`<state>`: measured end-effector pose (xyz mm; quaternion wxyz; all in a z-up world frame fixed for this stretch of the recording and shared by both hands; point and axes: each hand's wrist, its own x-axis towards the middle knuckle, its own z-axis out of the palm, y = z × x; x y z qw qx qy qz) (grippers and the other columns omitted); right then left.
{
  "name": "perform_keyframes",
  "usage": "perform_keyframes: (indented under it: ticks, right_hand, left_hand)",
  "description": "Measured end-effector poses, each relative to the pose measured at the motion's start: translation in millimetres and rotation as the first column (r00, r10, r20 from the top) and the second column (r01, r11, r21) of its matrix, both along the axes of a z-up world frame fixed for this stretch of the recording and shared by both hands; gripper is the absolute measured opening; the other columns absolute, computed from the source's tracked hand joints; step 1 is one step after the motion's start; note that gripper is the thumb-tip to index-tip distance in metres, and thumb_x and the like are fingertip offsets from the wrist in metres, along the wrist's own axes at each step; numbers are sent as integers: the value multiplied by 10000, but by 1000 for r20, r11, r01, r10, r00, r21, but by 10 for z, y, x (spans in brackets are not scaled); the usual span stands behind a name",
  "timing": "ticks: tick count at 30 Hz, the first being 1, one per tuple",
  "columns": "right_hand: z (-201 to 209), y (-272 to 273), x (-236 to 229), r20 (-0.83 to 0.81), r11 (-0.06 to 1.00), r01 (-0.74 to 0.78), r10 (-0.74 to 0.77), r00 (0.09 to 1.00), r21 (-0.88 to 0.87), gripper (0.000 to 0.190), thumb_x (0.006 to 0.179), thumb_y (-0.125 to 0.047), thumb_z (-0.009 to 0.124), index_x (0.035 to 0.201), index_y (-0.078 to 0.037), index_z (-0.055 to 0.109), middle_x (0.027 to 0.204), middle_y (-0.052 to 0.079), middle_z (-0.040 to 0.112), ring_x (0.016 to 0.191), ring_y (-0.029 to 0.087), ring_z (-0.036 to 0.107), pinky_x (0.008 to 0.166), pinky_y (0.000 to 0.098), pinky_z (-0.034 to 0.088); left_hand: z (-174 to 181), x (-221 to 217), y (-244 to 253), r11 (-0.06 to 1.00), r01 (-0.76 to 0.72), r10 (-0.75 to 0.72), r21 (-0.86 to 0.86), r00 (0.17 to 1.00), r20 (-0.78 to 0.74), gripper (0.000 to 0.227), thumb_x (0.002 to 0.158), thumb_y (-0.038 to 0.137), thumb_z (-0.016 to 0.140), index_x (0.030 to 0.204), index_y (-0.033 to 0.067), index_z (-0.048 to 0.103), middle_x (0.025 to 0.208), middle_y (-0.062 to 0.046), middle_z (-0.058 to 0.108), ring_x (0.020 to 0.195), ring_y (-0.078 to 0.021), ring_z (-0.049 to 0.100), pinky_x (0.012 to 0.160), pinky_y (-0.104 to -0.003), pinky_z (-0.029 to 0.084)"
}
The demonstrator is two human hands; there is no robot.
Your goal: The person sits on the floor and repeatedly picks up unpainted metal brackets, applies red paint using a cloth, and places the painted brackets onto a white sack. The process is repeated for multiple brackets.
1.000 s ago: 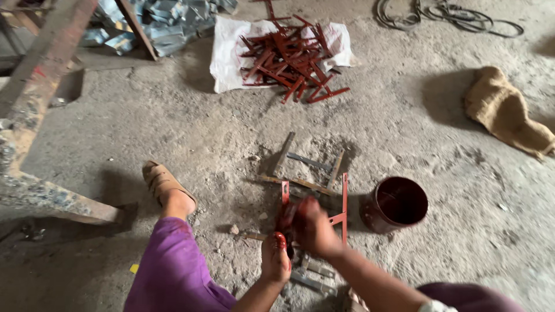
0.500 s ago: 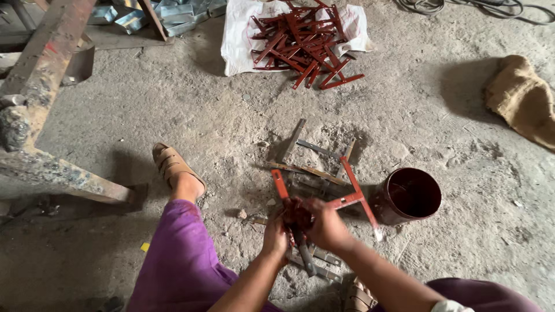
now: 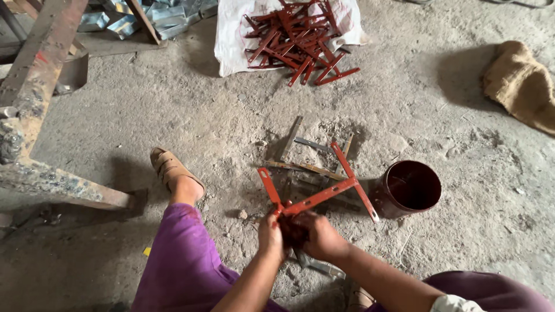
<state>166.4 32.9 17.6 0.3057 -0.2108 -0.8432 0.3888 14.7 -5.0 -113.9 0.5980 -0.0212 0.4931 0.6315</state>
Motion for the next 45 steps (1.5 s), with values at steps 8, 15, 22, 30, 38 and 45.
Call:
perform_keyframes:
  ticks: [8, 15, 22, 30, 38, 45]
  right_hand:
    - [-131, -140, 217, 625, 937, -224, 346, 700, -268, 190, 928, -183, 701, 1090, -239, 781, 1132, 14, 670, 1040, 235, 668, 888, 367, 564]
    - [26, 685, 688, 713, 715, 526, -55, 699, -461, 252, 868, -71, 703, 1077, -173, 799, 1059, 9, 798, 893, 173, 762, 813, 342, 702]
    - [92, 1119, 1189, 234, 670, 669, -629, 742, -321, 405, 818, -2, 775, 1204, -31, 655, 1071, 99, 743, 973, 166, 694, 826, 307, 573]
    - [28, 1331, 1397, 34, 315, 395, -743, 668, -863, 401, 918, 39, 615, 1319, 35, 630, 1148, 202, 721, 976, 279, 723, 840, 376, 621]
    - [457, 1388, 1528, 108, 98, 333, -830, 547, -938, 487, 939, 33, 520, 1425, 11, 498, 1175, 148, 684, 979, 217, 722, 781, 343, 656]
    - [349, 1309, 1480, -640, 146, -797, -687, 344, -586, 411, 1035, 5, 338, 1372, 208, 459, 1048, 255, 652, 868, 268, 687, 700, 323, 651]
  left_hand:
    - [540, -418, 115, 940, -230, 214, 253, 973, 90, 303, 1027, 309, 507, 1154, 40, 568, 1104, -189, 691, 991, -332, 699, 843, -560, 606]
    - [513, -568, 59, 973, -121, 152, 195, 977, -152, 266, 1034, 301, 497, 1165, 77, 556, 1070, -180, 712, 820, -282, 746, 595, -412, 538]
    - [-60, -149, -130, 998, -44, 28, -49, 954, -300, 283, 1038, 296, 485, 1083, 63, 639, 784, -147, 668, 537, -246, 644, 433, -351, 448]
    - [763, -222, 1961, 797, -297, 176, 526, 947, 268, 487, 1044, 312, 435, 1482, 99, 431, 1379, -184, 615, 1277, -337, 599, 1066, -590, 485]
    - [1792, -52, 2514, 689, 582, -428, 432, 808, -406, 559, 1049, 438, 404, 1569, 234, 388, 1473, -112, 599, 1281, -287, 585, 948, -477, 564]
    - [-321, -373, 838, 991, 72, -83, -117, 992, -93, 288, 996, 312, 642, 1012, 27, 685, 726, -58, 662, 589, -187, 637, 522, -344, 573]
